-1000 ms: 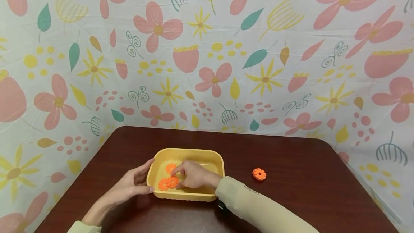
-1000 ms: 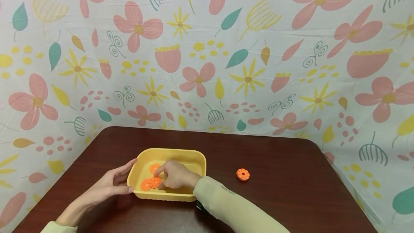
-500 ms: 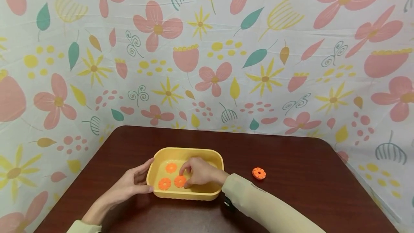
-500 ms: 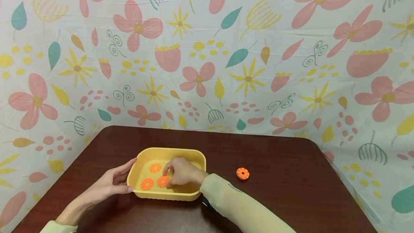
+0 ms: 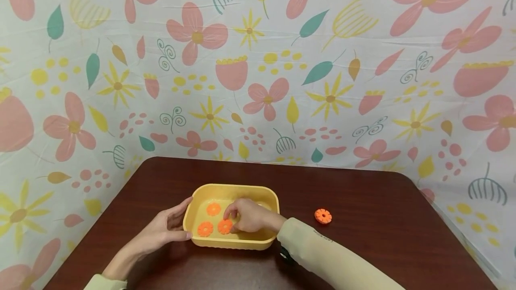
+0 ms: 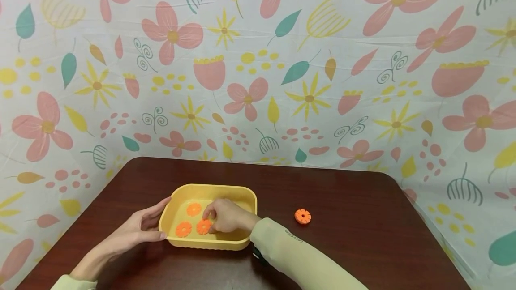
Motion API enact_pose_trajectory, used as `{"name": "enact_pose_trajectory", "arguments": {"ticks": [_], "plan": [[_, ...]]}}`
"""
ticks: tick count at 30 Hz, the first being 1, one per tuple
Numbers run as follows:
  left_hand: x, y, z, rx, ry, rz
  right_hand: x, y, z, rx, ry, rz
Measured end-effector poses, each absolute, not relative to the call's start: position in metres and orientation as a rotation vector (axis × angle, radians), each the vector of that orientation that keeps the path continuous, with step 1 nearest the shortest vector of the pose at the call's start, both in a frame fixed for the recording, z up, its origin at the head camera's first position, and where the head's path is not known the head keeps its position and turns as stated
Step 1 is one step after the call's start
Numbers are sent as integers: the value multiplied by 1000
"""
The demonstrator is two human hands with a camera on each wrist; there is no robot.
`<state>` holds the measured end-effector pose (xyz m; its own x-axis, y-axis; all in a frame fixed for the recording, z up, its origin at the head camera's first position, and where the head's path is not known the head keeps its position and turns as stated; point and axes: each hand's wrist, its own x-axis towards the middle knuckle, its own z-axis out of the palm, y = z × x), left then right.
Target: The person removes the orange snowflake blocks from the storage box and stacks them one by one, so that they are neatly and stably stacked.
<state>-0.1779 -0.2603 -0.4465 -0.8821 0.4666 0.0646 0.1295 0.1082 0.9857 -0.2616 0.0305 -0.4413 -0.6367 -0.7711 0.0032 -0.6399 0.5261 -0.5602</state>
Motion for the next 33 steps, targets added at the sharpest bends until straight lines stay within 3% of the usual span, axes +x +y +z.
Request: {"name": "enact_pose_trajectory", "arguments": {"ticks": [10, 33], "plan": [[-176, -260, -445, 601, 2107, 1851, -263, 34, -441, -1045, 2465, -913], [-178, -260, -446, 585, 2130, 1829, -262, 38, -441, -1101, 2453, -957]]}}
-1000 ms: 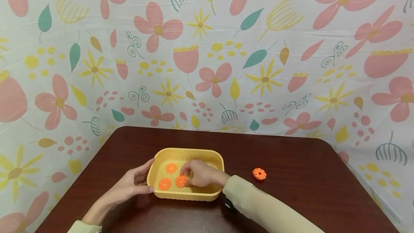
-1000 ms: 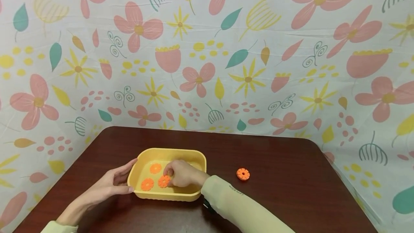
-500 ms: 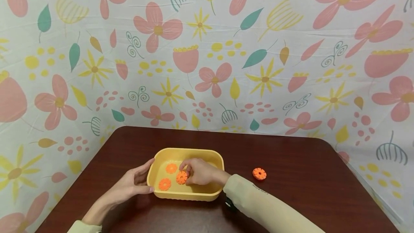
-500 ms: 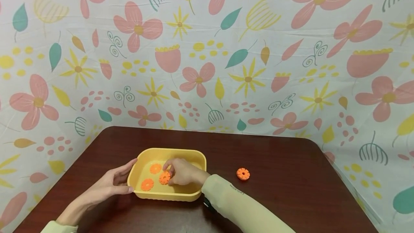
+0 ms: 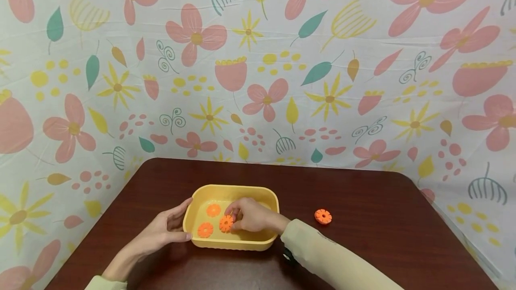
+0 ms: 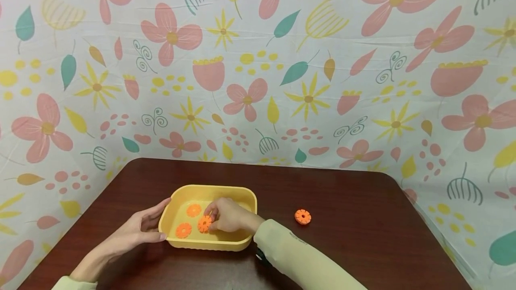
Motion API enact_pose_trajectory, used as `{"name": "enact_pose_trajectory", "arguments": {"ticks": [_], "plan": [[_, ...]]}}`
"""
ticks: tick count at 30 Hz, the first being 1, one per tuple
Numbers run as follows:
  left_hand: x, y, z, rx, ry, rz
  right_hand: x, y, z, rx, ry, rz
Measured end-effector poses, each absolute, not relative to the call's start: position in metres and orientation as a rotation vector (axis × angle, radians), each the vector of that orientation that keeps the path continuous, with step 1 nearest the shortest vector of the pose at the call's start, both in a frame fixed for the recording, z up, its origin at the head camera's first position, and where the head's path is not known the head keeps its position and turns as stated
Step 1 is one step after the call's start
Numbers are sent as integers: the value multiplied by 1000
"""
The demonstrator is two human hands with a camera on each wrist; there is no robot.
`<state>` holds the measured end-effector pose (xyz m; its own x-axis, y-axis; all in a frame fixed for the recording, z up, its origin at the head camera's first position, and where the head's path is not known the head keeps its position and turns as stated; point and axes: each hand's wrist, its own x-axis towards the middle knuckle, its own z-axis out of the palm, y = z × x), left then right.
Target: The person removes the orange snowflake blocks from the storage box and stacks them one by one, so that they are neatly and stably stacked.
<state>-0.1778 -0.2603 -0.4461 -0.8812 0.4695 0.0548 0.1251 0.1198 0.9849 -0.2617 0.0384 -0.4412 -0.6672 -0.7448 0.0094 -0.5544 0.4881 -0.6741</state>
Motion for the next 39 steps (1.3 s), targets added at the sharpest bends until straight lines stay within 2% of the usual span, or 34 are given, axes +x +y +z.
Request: {"name": "enact_pose_trajectory", "arguments": {"ticks": [21, 39], "plan": [[-178, -259, -446, 559, 2164, 1802, -247, 75, -421, -1170, 2521, -1179], [-180, -261, -445, 602, 2125, 1811, -226, 134, -408, -981, 2650, -1412]]}}
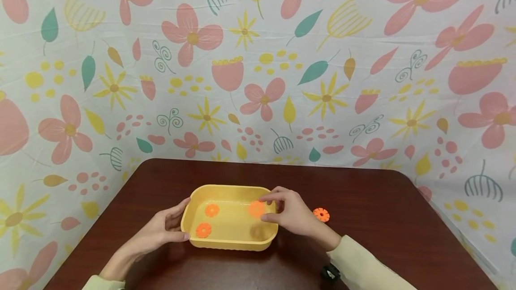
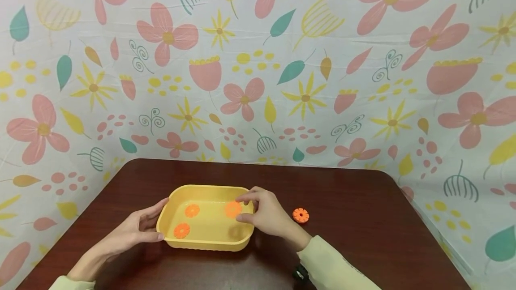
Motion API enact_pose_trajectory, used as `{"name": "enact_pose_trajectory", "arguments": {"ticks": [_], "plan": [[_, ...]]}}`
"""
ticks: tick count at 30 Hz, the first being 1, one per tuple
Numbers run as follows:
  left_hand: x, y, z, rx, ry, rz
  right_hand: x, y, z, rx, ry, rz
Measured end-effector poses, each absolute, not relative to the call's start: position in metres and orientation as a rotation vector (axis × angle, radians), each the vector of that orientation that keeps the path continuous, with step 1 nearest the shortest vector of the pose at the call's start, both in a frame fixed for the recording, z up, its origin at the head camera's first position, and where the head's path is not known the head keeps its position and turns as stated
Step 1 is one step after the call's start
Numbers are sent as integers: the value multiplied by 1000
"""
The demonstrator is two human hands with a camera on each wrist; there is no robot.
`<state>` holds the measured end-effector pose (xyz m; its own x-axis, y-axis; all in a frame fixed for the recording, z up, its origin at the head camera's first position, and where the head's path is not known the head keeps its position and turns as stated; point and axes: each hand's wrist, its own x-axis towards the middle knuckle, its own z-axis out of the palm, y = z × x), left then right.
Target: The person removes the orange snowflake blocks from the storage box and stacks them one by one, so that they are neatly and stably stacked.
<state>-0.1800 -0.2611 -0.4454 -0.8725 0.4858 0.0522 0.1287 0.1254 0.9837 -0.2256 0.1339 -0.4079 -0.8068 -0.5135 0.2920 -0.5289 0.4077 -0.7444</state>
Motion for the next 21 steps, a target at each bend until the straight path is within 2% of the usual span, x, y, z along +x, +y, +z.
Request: {"name": "enact_pose_trajectory", "arguments": {"ticks": [21], "plan": [[-183, -261, -446, 587, 2144, 1791, -208, 253, -419, 643, -2646, 1318]]}}
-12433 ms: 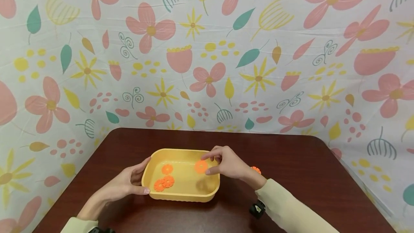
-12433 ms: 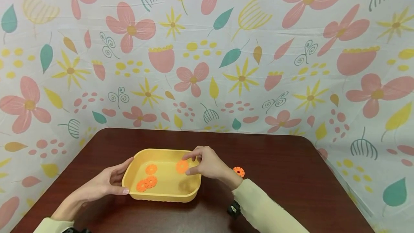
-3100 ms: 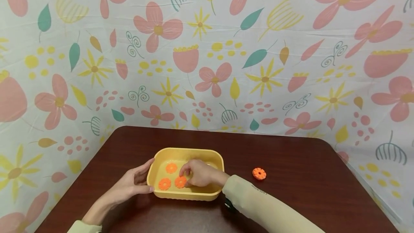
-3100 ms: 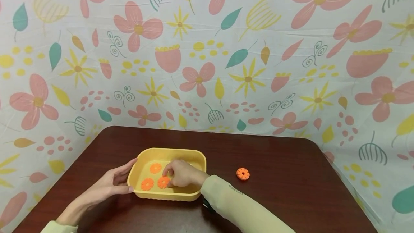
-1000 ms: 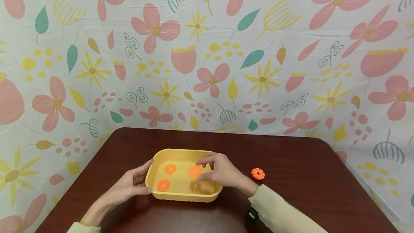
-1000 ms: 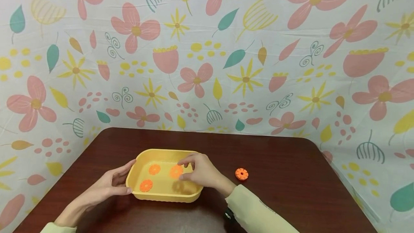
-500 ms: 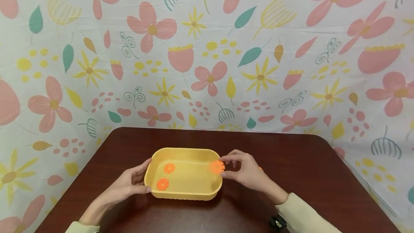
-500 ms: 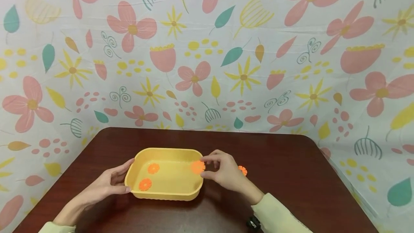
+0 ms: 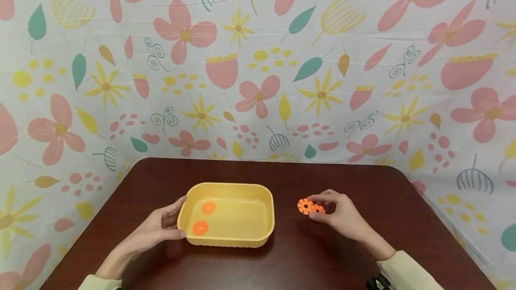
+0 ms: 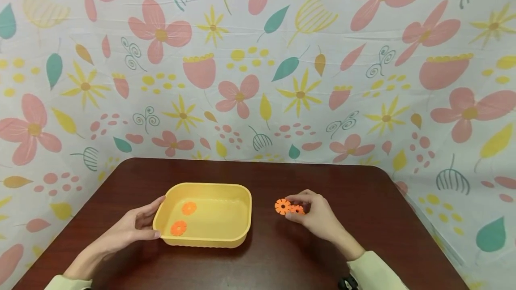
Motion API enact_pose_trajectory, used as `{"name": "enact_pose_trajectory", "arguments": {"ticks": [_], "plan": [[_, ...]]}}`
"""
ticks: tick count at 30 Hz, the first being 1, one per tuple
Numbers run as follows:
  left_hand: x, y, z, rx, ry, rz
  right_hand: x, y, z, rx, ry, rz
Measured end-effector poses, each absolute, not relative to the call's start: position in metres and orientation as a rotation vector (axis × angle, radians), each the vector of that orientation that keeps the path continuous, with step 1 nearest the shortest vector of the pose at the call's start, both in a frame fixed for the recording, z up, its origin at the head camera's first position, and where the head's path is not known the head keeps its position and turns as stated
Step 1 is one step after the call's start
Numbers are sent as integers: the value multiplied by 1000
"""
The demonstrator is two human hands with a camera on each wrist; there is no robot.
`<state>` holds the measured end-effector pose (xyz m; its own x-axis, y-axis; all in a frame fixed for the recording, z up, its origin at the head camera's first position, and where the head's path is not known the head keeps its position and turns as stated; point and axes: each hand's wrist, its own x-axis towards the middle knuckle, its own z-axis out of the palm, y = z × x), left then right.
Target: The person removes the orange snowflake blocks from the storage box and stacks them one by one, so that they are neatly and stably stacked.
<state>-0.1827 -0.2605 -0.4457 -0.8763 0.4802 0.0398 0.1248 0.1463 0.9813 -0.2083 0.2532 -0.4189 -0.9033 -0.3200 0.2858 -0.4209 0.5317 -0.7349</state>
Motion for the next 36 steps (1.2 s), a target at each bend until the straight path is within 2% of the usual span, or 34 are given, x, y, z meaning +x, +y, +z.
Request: {"name": "enact_pose_trajectory", "arguments": {"ticks": [17, 36], "plan": [[-183, -262, -445, 596, 2142, 1794, -226, 291, -440, 540, -2742, 1181], [-182, -261, -444, 617, 2108, 1816, -230, 293, -448, 515, -2801, 1155]]}}
